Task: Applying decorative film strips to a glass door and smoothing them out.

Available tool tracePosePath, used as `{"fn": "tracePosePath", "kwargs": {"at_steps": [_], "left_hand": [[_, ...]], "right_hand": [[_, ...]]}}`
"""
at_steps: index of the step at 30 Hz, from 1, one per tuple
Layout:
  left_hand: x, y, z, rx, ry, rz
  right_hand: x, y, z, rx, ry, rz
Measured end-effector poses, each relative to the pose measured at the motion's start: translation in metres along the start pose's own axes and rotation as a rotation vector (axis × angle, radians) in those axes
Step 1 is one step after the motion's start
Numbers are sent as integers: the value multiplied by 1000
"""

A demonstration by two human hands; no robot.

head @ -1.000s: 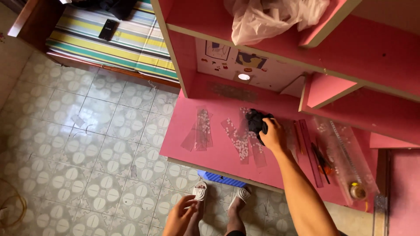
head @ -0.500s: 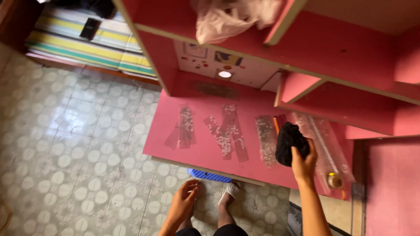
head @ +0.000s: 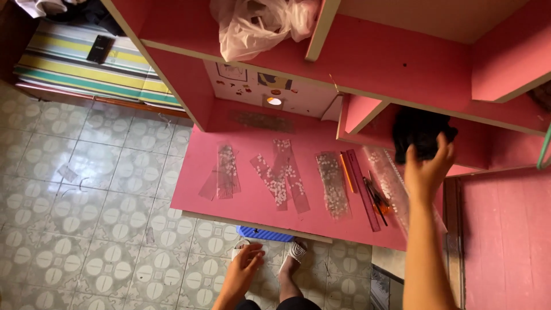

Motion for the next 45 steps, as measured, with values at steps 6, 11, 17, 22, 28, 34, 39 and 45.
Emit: {"fn": "tracePosePath", "kwargs": {"at_steps": [6, 11, 17, 22, 28, 34, 39, 45], "left_hand": [[8, 3, 6, -38, -44, 24], [2, -28, 29, -102, -437, -52], [-39, -78, 62, -229, -920, -302], [-44, -121, 74, -181, -1358, -363], [-50, -114, 78, -54, -1653, -200], [-42, -120, 89, -11, -1725, -227], [-43, -126, 92, 37, -1718, -230], [-55, -116, 81, -32, -1808, -280]], "right_hand": [[69, 159, -30, 118, -309, 30], [70, 233, -91, 974, -41, 238], [84, 249, -159, 1148, 351, 186], [97, 263, -154, 1054, 357, 200], [87, 274, -145, 874, 238, 147], [98, 275, -129, 420, -140, 15], [114, 243, -106, 245, -206, -178], [144, 218, -42, 160, -598, -547]]}}
Point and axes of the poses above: each hand's wrist, its own y-axis away from the middle knuckle, its own z-axis out of the back of the hand, x = y × z, the point moved 1 cm from there along -y, towards the middle knuckle, and after that the axes turned 1 degree about z, right-handed, at the moved point
